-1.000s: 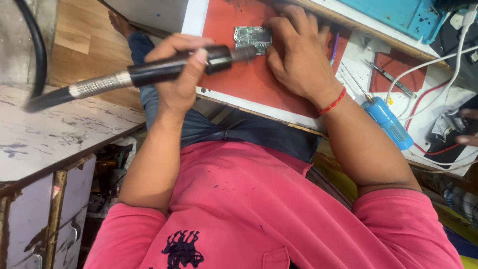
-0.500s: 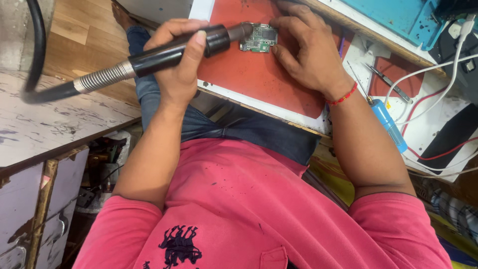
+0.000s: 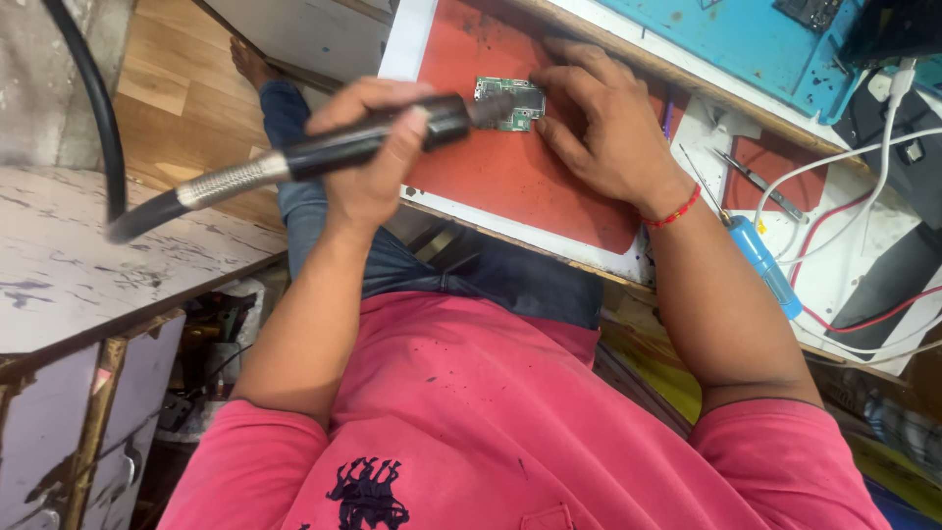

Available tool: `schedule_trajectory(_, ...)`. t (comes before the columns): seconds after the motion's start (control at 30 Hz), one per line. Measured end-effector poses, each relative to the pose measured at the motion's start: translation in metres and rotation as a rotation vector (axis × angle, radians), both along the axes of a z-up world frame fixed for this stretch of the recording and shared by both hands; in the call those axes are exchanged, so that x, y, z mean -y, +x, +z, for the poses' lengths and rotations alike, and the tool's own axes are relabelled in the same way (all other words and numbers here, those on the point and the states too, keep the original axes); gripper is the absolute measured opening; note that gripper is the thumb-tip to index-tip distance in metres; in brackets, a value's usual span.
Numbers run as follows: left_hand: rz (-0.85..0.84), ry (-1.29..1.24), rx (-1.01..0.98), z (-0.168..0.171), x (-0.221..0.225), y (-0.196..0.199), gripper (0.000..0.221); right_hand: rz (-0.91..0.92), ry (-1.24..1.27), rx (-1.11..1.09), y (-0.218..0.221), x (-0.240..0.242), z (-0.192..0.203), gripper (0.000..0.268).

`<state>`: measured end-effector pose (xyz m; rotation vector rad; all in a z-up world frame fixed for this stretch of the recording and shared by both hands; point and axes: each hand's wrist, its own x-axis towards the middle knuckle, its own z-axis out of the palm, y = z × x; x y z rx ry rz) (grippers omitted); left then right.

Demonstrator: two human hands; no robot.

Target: The person cleans a small circuit board using a toothbrush and then uses a hot air gun to blow off debris. The person holds the board with one hand while scrubbing with the other, then switches to the hot air tool to clear the surface.

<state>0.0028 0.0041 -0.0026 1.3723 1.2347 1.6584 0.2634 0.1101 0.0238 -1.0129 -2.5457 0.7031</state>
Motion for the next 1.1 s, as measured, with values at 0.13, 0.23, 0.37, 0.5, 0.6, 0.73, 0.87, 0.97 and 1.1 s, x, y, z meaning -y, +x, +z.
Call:
schedule_trajectory(0.13, 0.101, -0.017, 0.036, 0.0, 0.001, 0.003, 0.021, 0.02, -0.004, -0.039, 0.001, -0.003, 0.003, 0.04)
schedule_trajectory(0.23, -0.116, 0.065, -0.016, 0.003, 0.0, 0.0, 0.022, 0.019, -0.033, -0.075, 0.001, -0.003, 0.003, 0.039)
schedule_trajectory(0.37, -0.029, 0.015, 0.068, 0.005, 0.002, 0.001, 0.019, 0.019, -0.067, -0.103, 0.0, -0.004, 0.005, 0.038)
schedule_trajectory(0.5, -0.016, 0.066, -0.023, 0.0, 0.001, 0.002, 0.018, 0.021, -0.02, -0.068, 0.002, -0.005, 0.004, 0.039)
schedule_trajectory(0.6, 0.009, -0.067, 0.119, 0.0, 0.007, 0.004, 0.017, 0.024, -0.008, -0.051, -0.001, -0.003, 0.004, 0.038)
schedule_trajectory(0.73, -0.188, 0.066, -0.029, 0.008, -0.005, -0.004, 0.015, 0.016, -0.02, -0.072, -0.005, -0.006, 0.01, 0.038)
schedule_trajectory(0.87, 0.043, -0.023, 0.025, 0.006, -0.006, 0.0, 0.015, 0.016, -0.018, -0.051, -0.004, -0.01, 0.009, 0.038)
schedule_trajectory(0.97, -0.006, 0.018, -0.038, 0.002, 0.002, 0.001, 0.015, -0.01, -0.02, -0.024, -0.001, -0.004, 0.003, 0.039)
schedule_trajectory(1.1, 0.048, 0.001, 0.034, 0.0, -0.001, 0.002, 0.018, 0.024, -0.035, -0.058, -0.001, -0.01, 0.006, 0.038)
